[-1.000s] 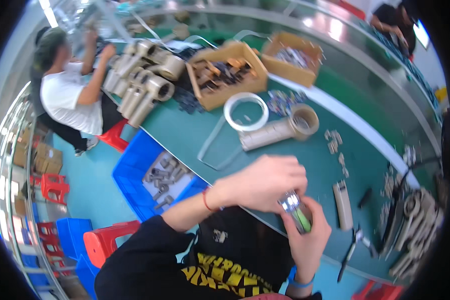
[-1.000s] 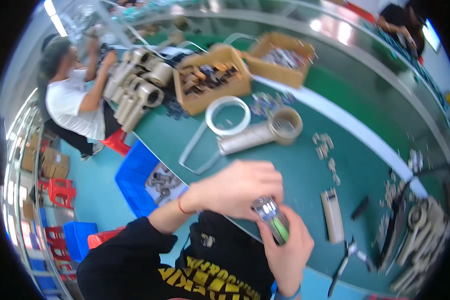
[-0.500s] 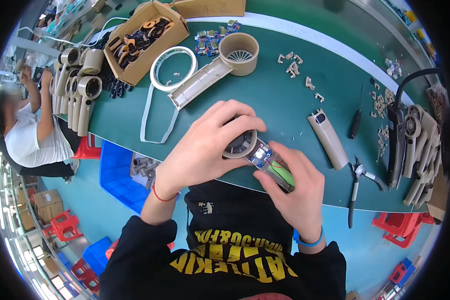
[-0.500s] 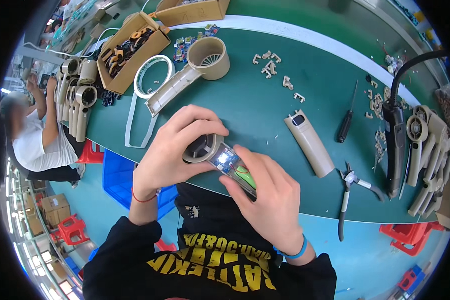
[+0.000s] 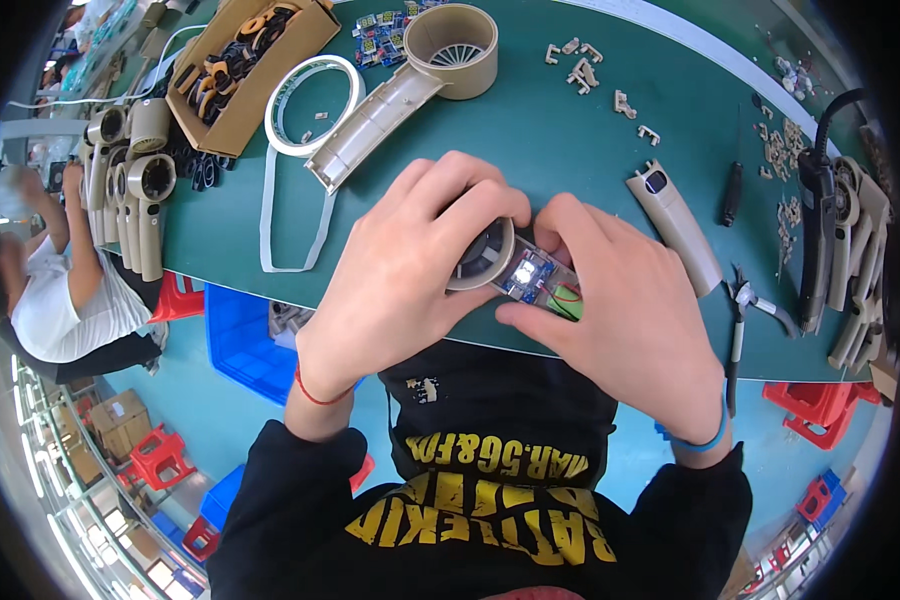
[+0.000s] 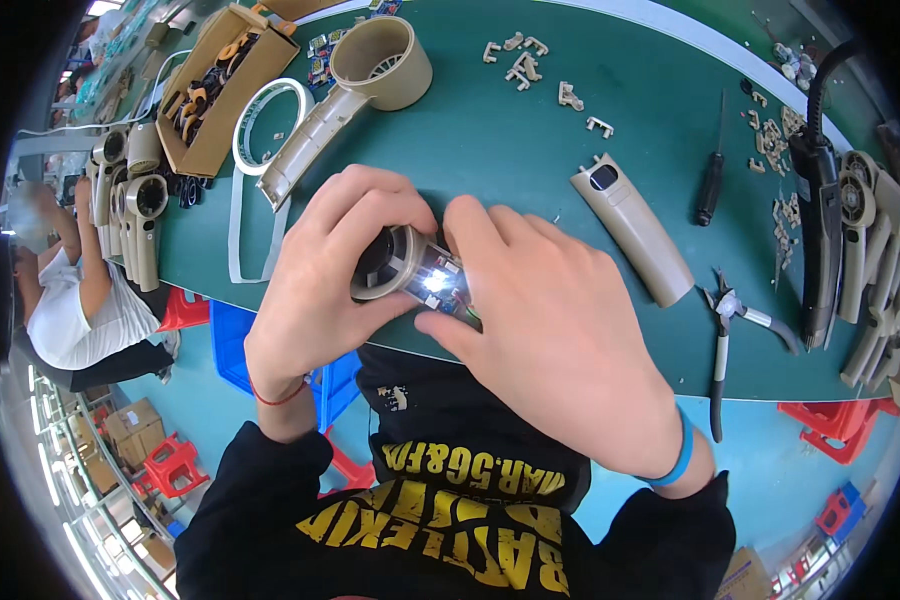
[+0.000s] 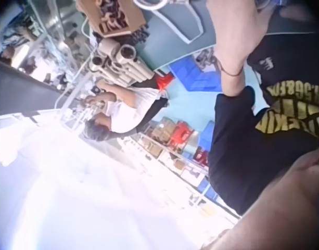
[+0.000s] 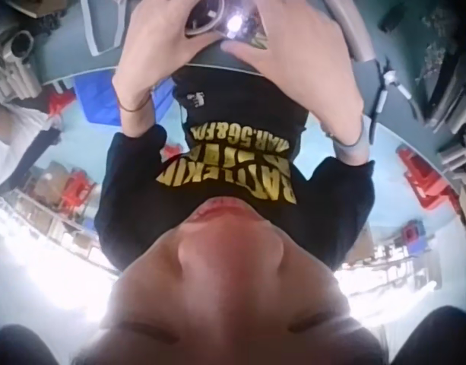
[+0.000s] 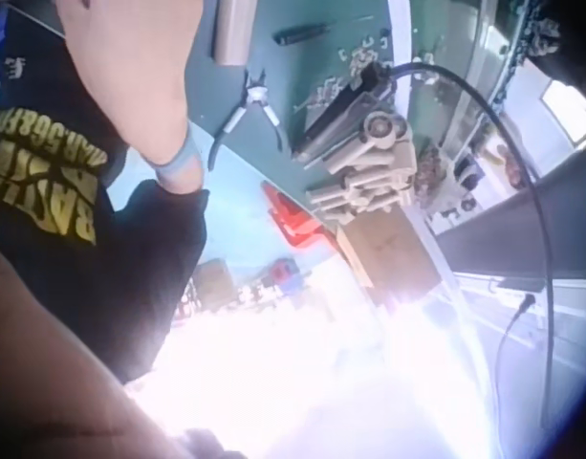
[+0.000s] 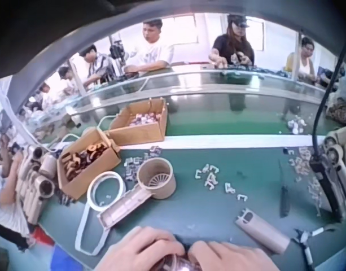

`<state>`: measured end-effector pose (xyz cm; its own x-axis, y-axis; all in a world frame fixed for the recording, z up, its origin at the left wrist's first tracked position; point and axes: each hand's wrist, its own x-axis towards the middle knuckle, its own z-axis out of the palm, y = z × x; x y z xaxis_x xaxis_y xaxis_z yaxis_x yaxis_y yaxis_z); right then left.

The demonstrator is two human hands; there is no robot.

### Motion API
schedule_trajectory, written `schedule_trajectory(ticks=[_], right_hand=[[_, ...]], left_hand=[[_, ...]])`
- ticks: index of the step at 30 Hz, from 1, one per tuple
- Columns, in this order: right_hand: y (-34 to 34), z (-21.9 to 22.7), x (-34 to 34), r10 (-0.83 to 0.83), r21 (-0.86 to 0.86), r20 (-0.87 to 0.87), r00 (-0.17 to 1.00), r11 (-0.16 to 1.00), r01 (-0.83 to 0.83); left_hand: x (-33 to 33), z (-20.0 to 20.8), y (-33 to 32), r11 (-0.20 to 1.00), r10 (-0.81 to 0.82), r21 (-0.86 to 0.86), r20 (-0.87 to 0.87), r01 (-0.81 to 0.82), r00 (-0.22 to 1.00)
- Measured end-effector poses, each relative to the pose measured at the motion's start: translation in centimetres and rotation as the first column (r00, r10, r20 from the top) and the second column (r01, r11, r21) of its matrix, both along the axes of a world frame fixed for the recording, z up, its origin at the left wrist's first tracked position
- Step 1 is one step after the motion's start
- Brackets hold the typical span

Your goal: Assemble components of a handheld fan, including the housing, motor, and PCB.

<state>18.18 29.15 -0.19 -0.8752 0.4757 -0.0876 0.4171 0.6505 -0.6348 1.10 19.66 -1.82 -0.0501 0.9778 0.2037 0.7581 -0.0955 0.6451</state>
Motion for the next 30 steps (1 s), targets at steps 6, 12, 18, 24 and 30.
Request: schedule_trajectory(ticks=[6,12,18,24,30], right_hand=[[-1.5,1.2,4.2,-0.298,0.058,-0.307,0.904,0.942,0.331],[7.9,1.7,15.6,-0.513,0.738,-0.366,0.776,0.348,0.578],[11.3,0.1,18.3,-0.659,0.359,0.026,0.751,0.708,0.609],[13.4,0.4,21.1,-0.654,-0.250,-0.151,0.741,0.751,0.612],[7.9,7.6,16.1,-0.492,-0.608,-0.654,0.575,0.794,-0.012]], left_hand=[[-0.6,-0.1,-0.7,1.000,-0.008,-0.006,-0.015,0.008,1.000],[-0.7,1.0,-0.2,0.997,-0.064,0.021,-0.208,0.070,0.976],[-0.5,1.4,-0.2,0.980,-0.172,0.042,-0.309,0.194,0.935],[-0.5,0.9,0.1,0.968,-0.250,-0.037,-0.278,0.250,0.928],[0.9,1.9,-0.9,0.974,-0.207,0.034,-0.274,0.225,0.939]])
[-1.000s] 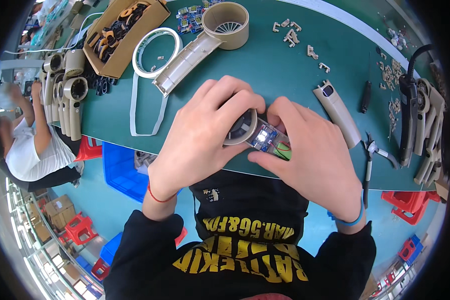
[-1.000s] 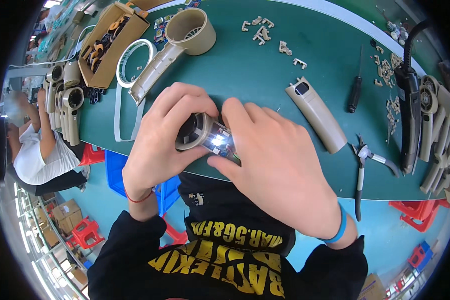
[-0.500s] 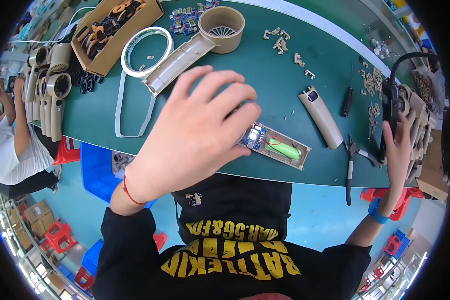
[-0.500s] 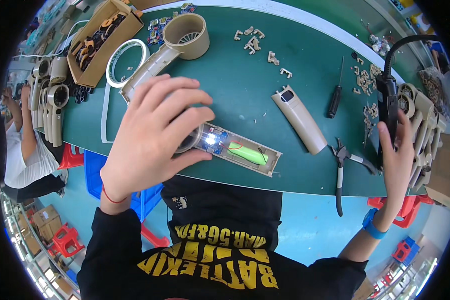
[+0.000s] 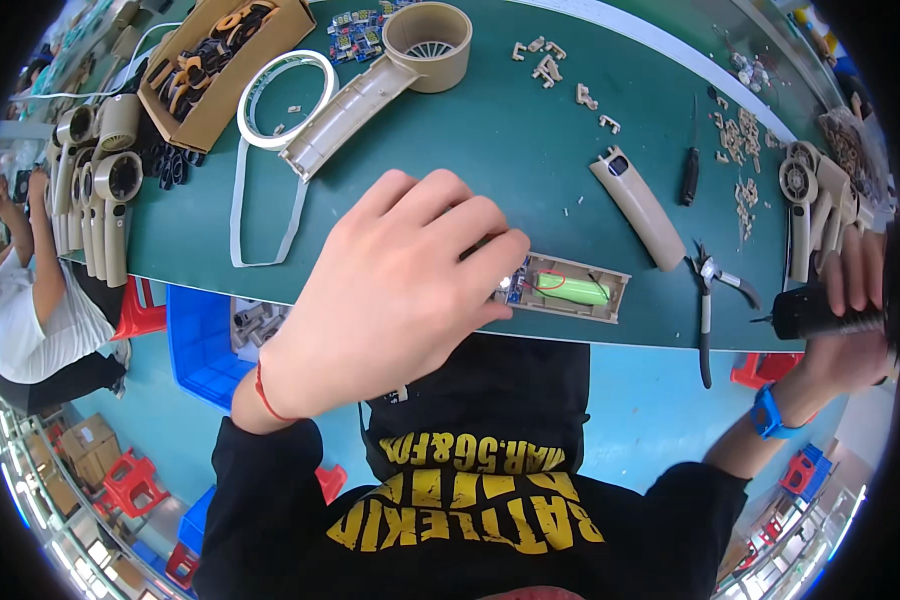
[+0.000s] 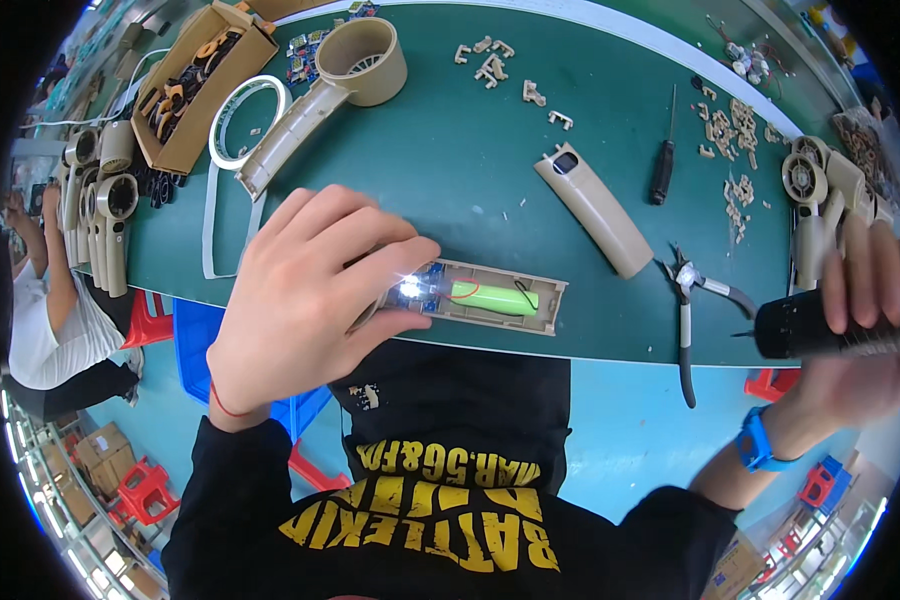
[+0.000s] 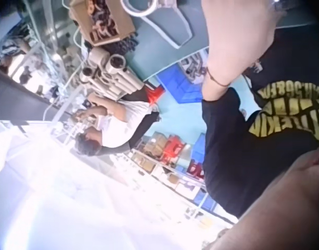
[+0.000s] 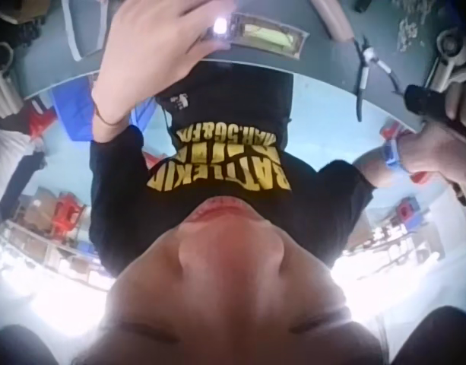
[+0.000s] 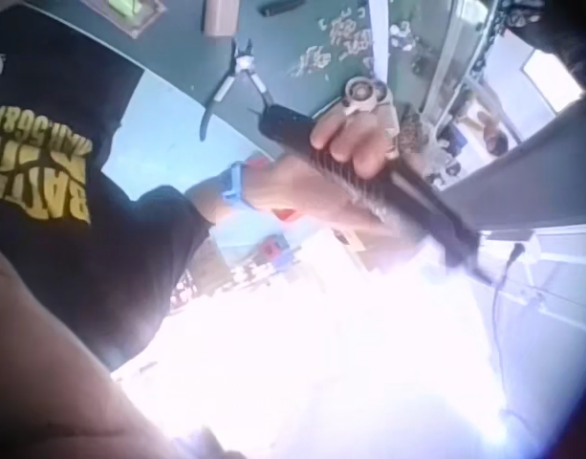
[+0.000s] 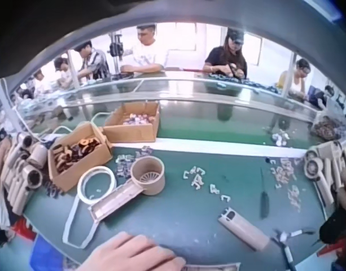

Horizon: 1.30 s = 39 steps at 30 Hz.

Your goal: Assemble components of a handheld fan, including the housing, motor, and PCB.

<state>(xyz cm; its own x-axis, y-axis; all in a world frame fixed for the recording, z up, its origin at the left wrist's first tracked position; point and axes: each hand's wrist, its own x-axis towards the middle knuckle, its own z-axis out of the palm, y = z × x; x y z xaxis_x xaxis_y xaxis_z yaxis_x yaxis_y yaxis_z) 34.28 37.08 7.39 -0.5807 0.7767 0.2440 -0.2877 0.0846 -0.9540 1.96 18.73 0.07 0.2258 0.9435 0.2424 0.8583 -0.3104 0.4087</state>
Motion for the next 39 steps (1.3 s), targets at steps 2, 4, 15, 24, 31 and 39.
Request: schedule_trajectory(ticks=[2,4,15,24,31,39], right_hand=[[-1.6,0.2,-3.4,0.174,-0.115,-0.430,0.886,0.963,-0.245],[-3.3,-0.6,-6.8,0.199,-0.141,-0.465,0.863,0.945,-0.294],[-6.2,-2.4,-14.4,0.233,-0.170,-0.414,0.880,0.930,-0.327],[-6.1,-5.3,-17.0,0.429,0.108,-0.431,0.794,0.898,-0.427],[-6.4,-5.6,-17.2,0.412,0.112,-0.432,0.802,0.907,-0.405],[-5.3,-3.3,-13.2,0.416,0.136,-0.643,0.643,0.888,-0.439]], left_hand=[[0.6,0.4,-0.6,0.998,0.060,-0.013,0.004,-0.060,0.998],[0.7,-0.8,-1.0,0.996,0.080,-0.031,0.024,-0.079,0.997],[0.9,-2.2,-0.5,0.987,0.159,-0.030,0.117,-0.156,0.980],[0.9,-2.3,-0.4,0.989,0.146,0.002,0.167,-0.149,0.975],[0.8,-2.4,-0.5,0.987,0.161,-0.028,0.189,-0.158,0.969],[0.8,-2.5,-0.7,0.990,0.120,0.022,0.349,-0.136,0.929]])
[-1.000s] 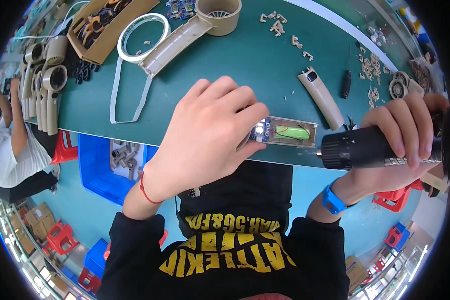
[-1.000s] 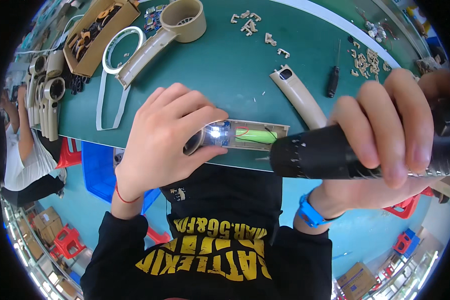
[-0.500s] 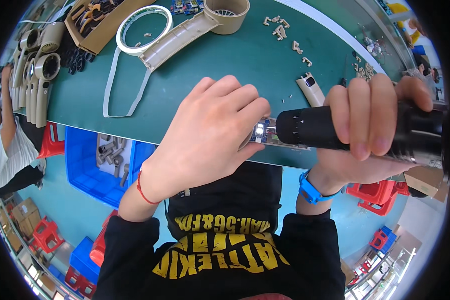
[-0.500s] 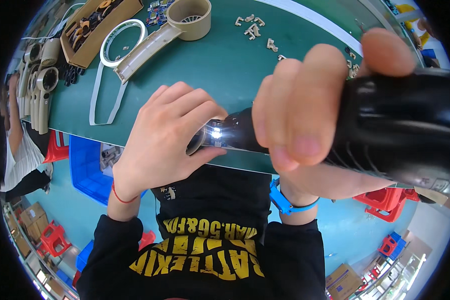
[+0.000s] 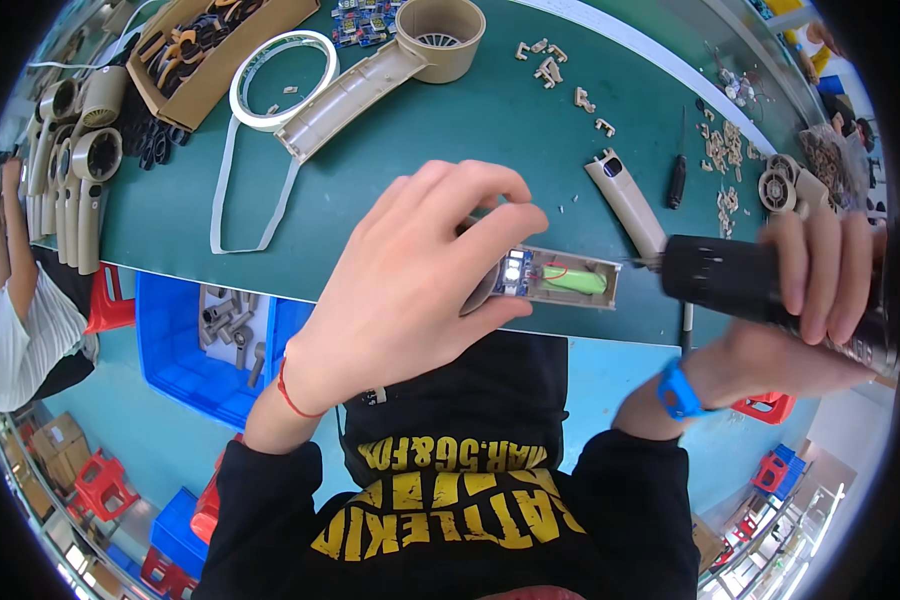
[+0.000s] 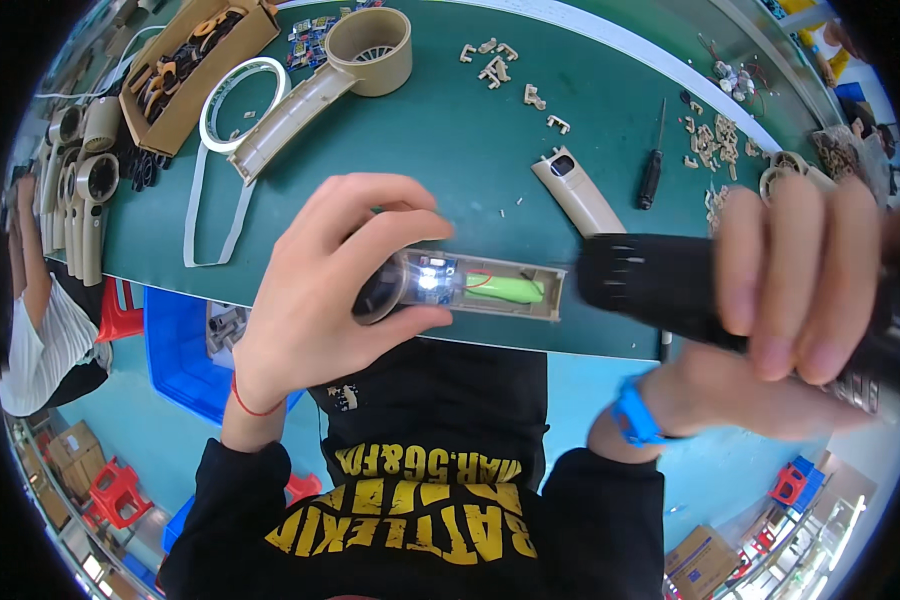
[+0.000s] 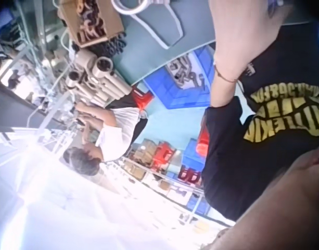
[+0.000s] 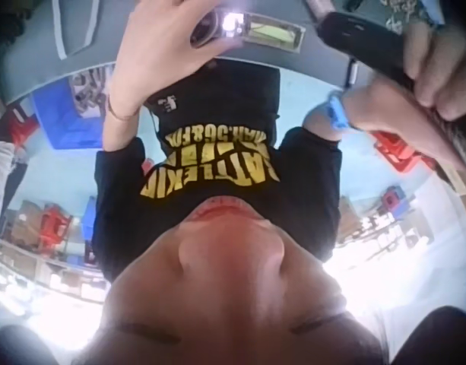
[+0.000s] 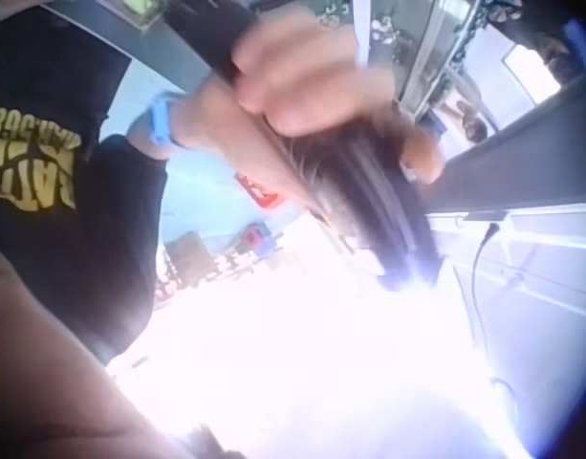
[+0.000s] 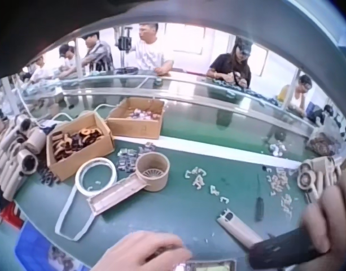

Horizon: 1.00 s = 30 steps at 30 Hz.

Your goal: Assemble components of a handheld fan, including the housing, motor, and PCB.

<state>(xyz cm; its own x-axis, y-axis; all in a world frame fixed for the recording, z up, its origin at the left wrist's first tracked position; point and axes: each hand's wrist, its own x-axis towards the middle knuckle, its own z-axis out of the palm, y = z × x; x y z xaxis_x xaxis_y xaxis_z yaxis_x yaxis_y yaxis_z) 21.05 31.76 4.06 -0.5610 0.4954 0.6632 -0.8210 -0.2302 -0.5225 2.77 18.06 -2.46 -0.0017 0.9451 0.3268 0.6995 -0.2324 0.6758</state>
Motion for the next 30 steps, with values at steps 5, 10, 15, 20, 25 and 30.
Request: schedule_trajectory(ticks=[5,10,15,20,25,30], right_hand=[[3.0,2.6,7.7,-0.572,0.397,0.392,0.721,0.812,0.428],[4.2,0.6,11.2,-0.864,0.626,0.477,0.160,0.462,0.628],[6.4,-1.9,14.4,-0.869,0.834,0.442,-0.223,0.307,0.459],[7.2,-4.3,12.8,-0.833,0.990,0.109,-0.542,0.141,-0.018],[-1.8,-2.3,6.7,-0.974,0.975,0.142,-0.175,0.108,0.192],[-5.0,-5.0,0.9,-0.883,0.911,0.412,0.224,0.396,-0.114]], left_hand=[[0.3,-1.2,-1.6,0.984,0.175,0.006,0.115,-0.177,0.978],[-0.2,-0.4,-1.3,0.992,0.106,-0.079,0.051,-0.102,0.993],[-0.9,-0.8,-1.2,0.997,0.055,-0.062,0.161,-0.046,0.985],[-0.5,-1.0,-1.1,0.993,0.097,-0.085,0.195,-0.081,0.976],[-0.5,-0.7,-1.1,0.993,0.094,-0.089,0.183,-0.078,0.979],[-0.5,-1.2,-0.9,0.993,0.095,-0.085,0.228,-0.077,0.969]])
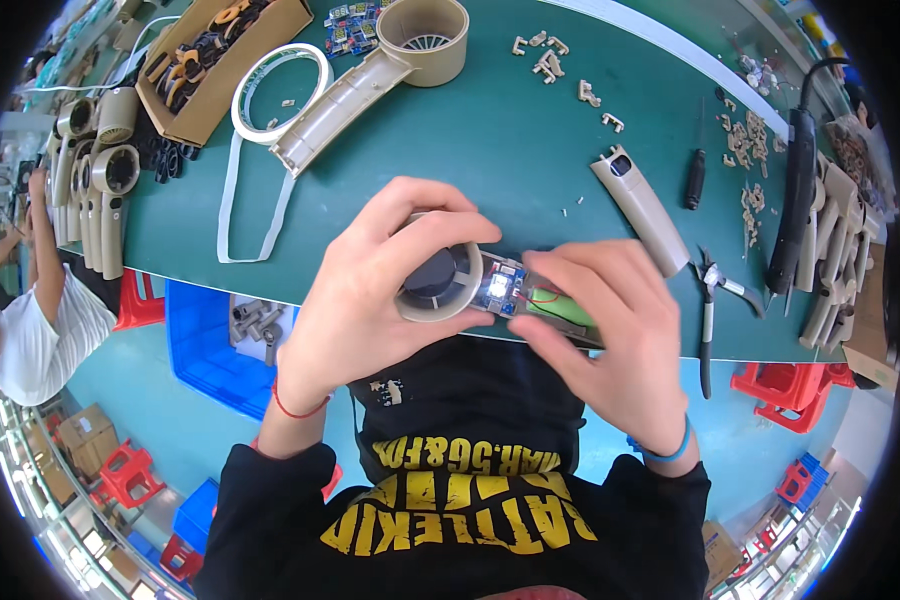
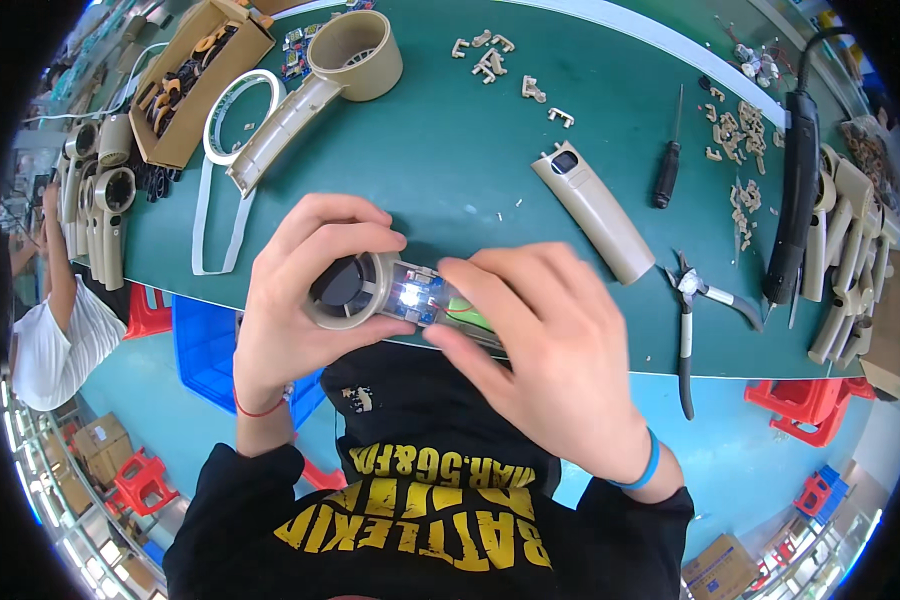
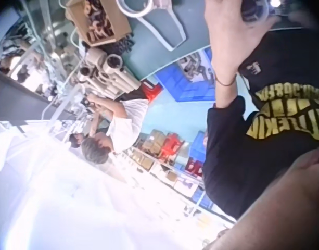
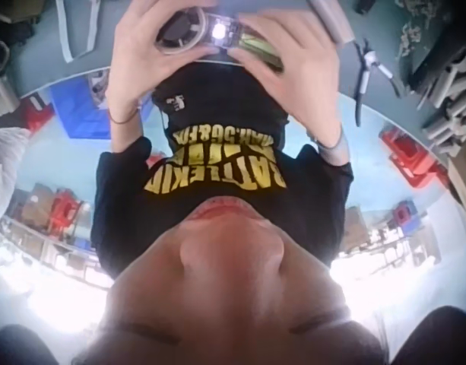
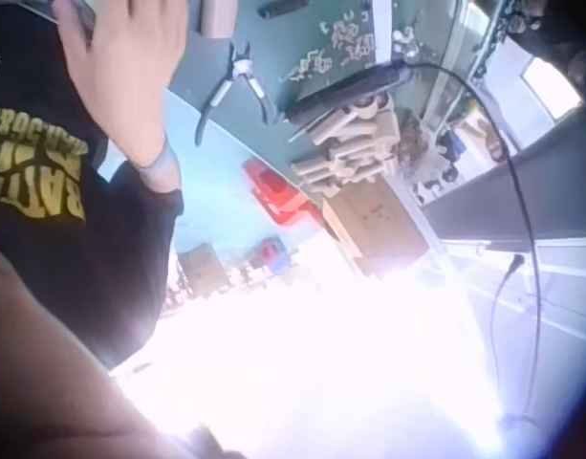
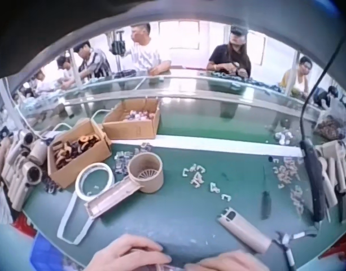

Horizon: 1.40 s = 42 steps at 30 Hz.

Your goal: Assemble components of a handheld fan, including the housing, motor, and PCB.

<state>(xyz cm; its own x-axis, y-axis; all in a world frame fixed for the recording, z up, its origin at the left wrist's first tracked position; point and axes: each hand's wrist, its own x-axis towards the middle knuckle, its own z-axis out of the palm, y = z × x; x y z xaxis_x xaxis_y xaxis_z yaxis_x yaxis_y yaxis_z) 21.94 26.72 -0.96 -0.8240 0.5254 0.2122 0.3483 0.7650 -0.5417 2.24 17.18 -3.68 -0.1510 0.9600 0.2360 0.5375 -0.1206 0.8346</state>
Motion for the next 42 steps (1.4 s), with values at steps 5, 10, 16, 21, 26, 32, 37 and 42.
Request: schedule_trajectory(ticks=[5,10,16,21,26,32,37,42], right_hand=[[-0.4,-1.7,-0.5,0.042,-0.078,-0.120,0.992,0.996,-0.051],[-0.6,-1.8,-0.7,0.040,-0.128,-0.116,0.992,0.990,-0.055],[2.8,0.9,2.8,-0.175,0.025,-0.066,0.982,0.984,0.177],[5.7,4.5,8.3,-0.390,0.211,0.455,0.801,0.921,0.328],[3.7,2.2,11.4,-0.408,0.270,0.475,0.780,0.911,0.312],[4.1,-0.6,11.8,-0.499,0.416,0.264,0.825,0.831,0.369],[4.6,-0.8,10.1,-0.560,0.476,0.231,0.795,0.778,0.410],[4.1,1.0,8.9,-0.489,0.244,0.089,0.868,0.855,0.457]], left_hand=[[0.0,0.2,-0.1,1.000,0.004,-0.007,0.002,-0.004,1.000],[-0.8,0.2,0.1,0.999,-0.046,0.009,-0.095,0.048,0.994],[-0.9,-1.4,-1.3,0.996,0.053,0.050,0.261,-0.069,0.964],[-0.9,-2.4,-2.5,0.983,-0.043,0.156,0.699,-0.093,0.714],[0.1,-2.0,-1.8,0.978,-0.197,0.206,0.844,0.038,0.500],[-0.1,-2.2,-0.8,0.939,-0.342,0.307,0.785,0.155,0.516],[-0.4,-2.8,-1.2,0.944,-0.328,0.302,0.813,0.134,0.481],[0.7,-2.4,-1.4,0.982,-0.186,0.186,0.940,0.030,0.286]])
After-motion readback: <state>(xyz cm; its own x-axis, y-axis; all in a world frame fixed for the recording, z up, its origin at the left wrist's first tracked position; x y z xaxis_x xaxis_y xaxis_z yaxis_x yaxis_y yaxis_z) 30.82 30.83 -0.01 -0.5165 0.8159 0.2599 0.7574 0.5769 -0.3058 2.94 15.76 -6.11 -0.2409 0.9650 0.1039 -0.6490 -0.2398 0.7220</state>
